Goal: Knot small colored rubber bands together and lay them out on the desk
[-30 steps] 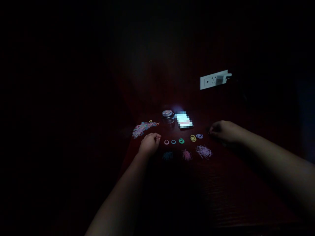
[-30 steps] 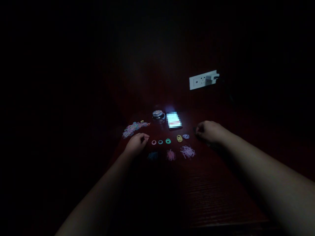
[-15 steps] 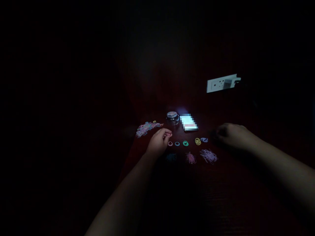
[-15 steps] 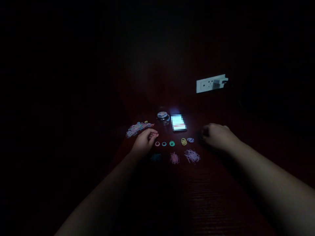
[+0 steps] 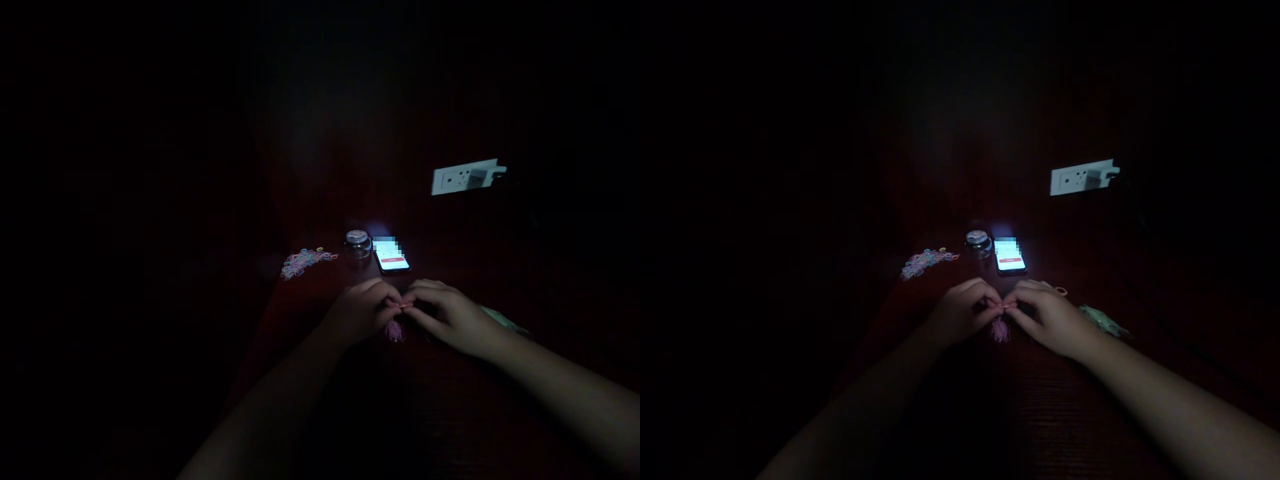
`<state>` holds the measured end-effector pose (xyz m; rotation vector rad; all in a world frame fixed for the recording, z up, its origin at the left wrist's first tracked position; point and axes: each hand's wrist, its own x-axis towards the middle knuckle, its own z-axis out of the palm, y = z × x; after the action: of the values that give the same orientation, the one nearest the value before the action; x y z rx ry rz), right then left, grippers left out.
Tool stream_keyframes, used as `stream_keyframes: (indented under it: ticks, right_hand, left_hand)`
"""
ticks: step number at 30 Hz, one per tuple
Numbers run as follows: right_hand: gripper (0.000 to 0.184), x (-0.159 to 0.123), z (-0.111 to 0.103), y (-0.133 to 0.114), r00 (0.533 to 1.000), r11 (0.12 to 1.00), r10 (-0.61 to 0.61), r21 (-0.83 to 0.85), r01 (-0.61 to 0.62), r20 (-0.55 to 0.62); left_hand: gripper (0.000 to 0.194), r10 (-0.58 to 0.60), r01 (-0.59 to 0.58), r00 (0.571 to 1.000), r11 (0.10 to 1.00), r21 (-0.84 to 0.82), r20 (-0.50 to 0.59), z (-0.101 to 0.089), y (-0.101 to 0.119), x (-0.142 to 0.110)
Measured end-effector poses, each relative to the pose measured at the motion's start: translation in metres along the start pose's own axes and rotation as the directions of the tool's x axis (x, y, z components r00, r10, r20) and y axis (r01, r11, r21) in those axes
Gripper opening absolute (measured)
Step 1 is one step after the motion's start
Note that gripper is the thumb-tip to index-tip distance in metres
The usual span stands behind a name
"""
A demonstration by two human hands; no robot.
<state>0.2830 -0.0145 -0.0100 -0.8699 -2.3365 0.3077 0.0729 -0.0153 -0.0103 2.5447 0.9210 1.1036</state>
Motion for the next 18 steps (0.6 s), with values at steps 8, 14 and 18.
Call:
stream_keyframes:
  ticks: [8, 14, 18]
  right_hand:
    - [0.013, -0.0014, 0.0009, 0.0007, 0.996, 0.996, -0.016, 0.088, 0.023, -0.089]
    - [0.014, -0.003, 0.0013, 0.0024, 0.996, 0.998, -0.001, 0.057, 0.006, -0.092]
    - [0.015, -0.0034, 0.0022, 0.0008, 0.996, 0.999, 0.016, 0.04, -0.012, -0.091]
  left_hand:
    - [0.018, -0.004, 0.004, 1.0, 1.0, 0.019, 0.016, -0.0005, 0.0052, 0.0002]
    - [0.011, -0.032, 0.028, 0.998, 0.996, 0.09, 0.047, -0.0009, 0.0057, -0.0002]
    - [0.012, -0.076, 0.071, 0.994, 0.995, 0.064, 0.084, -0.0002, 0.0058, -0.0018]
